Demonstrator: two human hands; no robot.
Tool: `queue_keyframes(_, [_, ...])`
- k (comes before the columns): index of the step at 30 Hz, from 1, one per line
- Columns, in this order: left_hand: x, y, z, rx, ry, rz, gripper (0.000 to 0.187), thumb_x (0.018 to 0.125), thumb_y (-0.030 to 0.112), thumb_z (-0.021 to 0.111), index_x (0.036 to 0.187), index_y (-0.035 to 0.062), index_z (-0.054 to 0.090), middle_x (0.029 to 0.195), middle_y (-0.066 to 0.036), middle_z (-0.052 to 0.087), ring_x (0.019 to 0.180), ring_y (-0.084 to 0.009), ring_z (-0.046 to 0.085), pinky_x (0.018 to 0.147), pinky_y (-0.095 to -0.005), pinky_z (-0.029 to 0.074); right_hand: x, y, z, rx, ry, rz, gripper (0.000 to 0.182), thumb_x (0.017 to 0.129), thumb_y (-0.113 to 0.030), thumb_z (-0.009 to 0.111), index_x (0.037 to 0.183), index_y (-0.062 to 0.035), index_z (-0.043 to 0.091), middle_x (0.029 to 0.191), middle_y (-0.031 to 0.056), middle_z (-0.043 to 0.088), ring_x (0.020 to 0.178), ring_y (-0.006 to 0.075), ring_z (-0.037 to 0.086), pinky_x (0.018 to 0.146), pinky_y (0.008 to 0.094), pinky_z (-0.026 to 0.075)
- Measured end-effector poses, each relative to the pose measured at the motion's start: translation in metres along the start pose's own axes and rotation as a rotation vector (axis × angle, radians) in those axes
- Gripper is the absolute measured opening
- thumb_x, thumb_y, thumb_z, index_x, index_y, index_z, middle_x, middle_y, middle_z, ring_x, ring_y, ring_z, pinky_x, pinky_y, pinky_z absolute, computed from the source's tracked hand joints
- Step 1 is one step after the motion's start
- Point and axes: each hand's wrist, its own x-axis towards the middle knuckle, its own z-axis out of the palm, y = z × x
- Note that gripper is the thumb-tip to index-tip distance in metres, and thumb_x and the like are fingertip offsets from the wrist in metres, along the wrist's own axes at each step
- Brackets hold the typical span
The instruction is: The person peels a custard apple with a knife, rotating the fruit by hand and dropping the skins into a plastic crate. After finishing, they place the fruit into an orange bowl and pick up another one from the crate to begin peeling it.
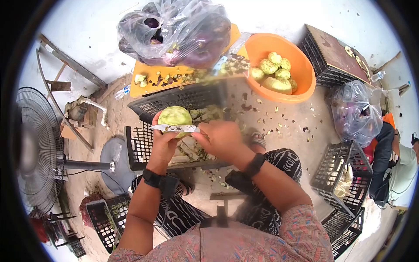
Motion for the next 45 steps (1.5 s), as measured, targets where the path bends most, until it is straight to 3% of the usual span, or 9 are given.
queue_keyframes(12, [-0.004, -0.009, 0.004, 0.095, -0.069, -0.021, 0.079, 0.073, -0.008, 0.068, 0.136, 0.0106, 0.026, 0.127, -0.012, 0.046, 0.117, -0.0247, 0.053, 0.096, -0.0395, 0.050, 0.000, -0.002, 0.010, -0.014, 0.057, -0.021, 0.022, 0.083, -0.033, 0.069, 0.075, -0.0130, 0.062, 0.063, 0.0054, 0.057, 0.058, 0.0271, 0.059, 0.050, 0.0399, 0.045])
queue_keyframes(14, [-0.004, -0.014, 0.000, 0.088, -0.109, -0.062, 0.073, 0.079, -0.006, 0.061, 0.139, 0.0124, 0.025, 0.131, -0.016, 0.048, 0.119, -0.0311, 0.055, 0.092, -0.0498, 0.054, 0.001, -0.001, 0.011, -0.014, 0.057, -0.020, 0.023, 0.083, -0.033, 0.068, 0.075, -0.0129, 0.062, 0.063, 0.0055, 0.057, 0.057, 0.0274, 0.059, 0.050, 0.0400, 0.045])
queue_keyframes(17, [-0.005, -0.003, 0.006, 0.021, -0.072, -0.093, 0.075, 0.074, -0.006, 0.066, 0.136, 0.0103, 0.026, 0.127, -0.012, 0.047, 0.115, -0.0267, 0.054, 0.095, -0.0397, 0.051, 0.003, -0.002, 0.011, -0.018, 0.046, -0.012, 0.024, 0.084, -0.035, 0.067, 0.075, -0.0125, 0.062, 0.064, 0.0065, 0.058, 0.057, 0.0285, 0.059, 0.050, 0.0406, 0.045])
queue_keyframes(20, [0.000, -0.003, -0.009, 0.023, -0.018, -0.107, 0.067, 0.081, 0.002, 0.061, 0.139, 0.0150, 0.029, 0.130, -0.015, 0.050, 0.118, -0.0328, 0.056, 0.089, -0.0490, 0.056, 0.003, 0.004, 0.003, -0.035, 0.024, 0.009, 0.022, 0.084, -0.032, 0.068, 0.078, -0.0117, 0.065, 0.064, 0.0071, 0.059, 0.056, 0.0289, 0.059, 0.050, 0.0401, 0.045])
queue_keyframes(28, [-0.003, 0.016, -0.015, 0.014, -0.072, -0.183, 0.065, 0.080, 0.009, 0.064, 0.137, 0.0149, 0.034, 0.130, -0.014, 0.051, 0.116, -0.0325, 0.057, 0.082, -0.0476, 0.059, -0.001, 0.009, -0.005, -0.046, 0.002, 0.047, 0.030, 0.086, -0.037, 0.064, 0.070, -0.0119, 0.060, 0.062, 0.0085, 0.058, 0.058, 0.0310, 0.058, 0.051, 0.0422, 0.043])
queue_keyframes(31, [-0.002, 0.014, -0.016, 0.037, -0.213, -0.251, 0.071, 0.080, 0.006, 0.065, 0.139, 0.0122, 0.027, 0.134, -0.014, 0.045, 0.122, -0.0314, 0.051, 0.092, -0.0519, 0.052, 0.004, 0.005, -0.004, -0.011, -0.034, 0.015, 0.031, 0.086, -0.038, 0.063, 0.070, -0.0121, 0.060, 0.063, 0.0081, 0.059, 0.058, 0.0306, 0.059, 0.051, 0.0419, 0.043])
queue_keyframes(34, [-0.005, 0.009, -0.011, 0.055, -0.149, -0.260, 0.067, 0.079, 0.010, 0.067, 0.137, 0.0131, 0.033, 0.128, -0.014, 0.052, 0.114, -0.0311, 0.059, 0.079, -0.0455, 0.060, 0.003, 0.004, -0.002, -0.019, -0.044, 0.017, 0.031, 0.087, -0.038, 0.063, 0.070, -0.0120, 0.060, 0.064, 0.0080, 0.060, 0.059, 0.0303, 0.060, 0.052, 0.0417, 0.045])
queue_keyframes(39, [0.000, 0.001, -0.009, 0.137, -0.187, -0.249, 0.076, 0.077, 0.001, 0.069, 0.139, 0.0102, 0.025, 0.131, -0.013, 0.045, 0.122, -0.0273, 0.050, 0.099, -0.0406, 0.047, 0.002, 0.002, 0.006, -0.001, -0.029, 0.046, 0.030, 0.087, -0.037, 0.061, 0.072, -0.0118, 0.062, 0.066, 0.0087, 0.062, 0.060, 0.0309, 0.061, 0.053, 0.0424, 0.046])
queue_keyframes(45, [-0.002, 0.005, 0.002, 0.069, -0.168, -0.216, 0.076, 0.077, 0.000, 0.068, 0.139, 0.0113, 0.026, 0.129, -0.012, 0.046, 0.120, -0.0280, 0.051, 0.097, -0.0438, 0.049, 0.003, 0.003, 0.006, 0.007, 0.009, 0.042, 0.030, 0.088, -0.037, 0.061, 0.073, -0.0109, 0.062, 0.066, 0.0091, 0.061, 0.060, 0.0315, 0.060, 0.053, 0.0425, 0.046])
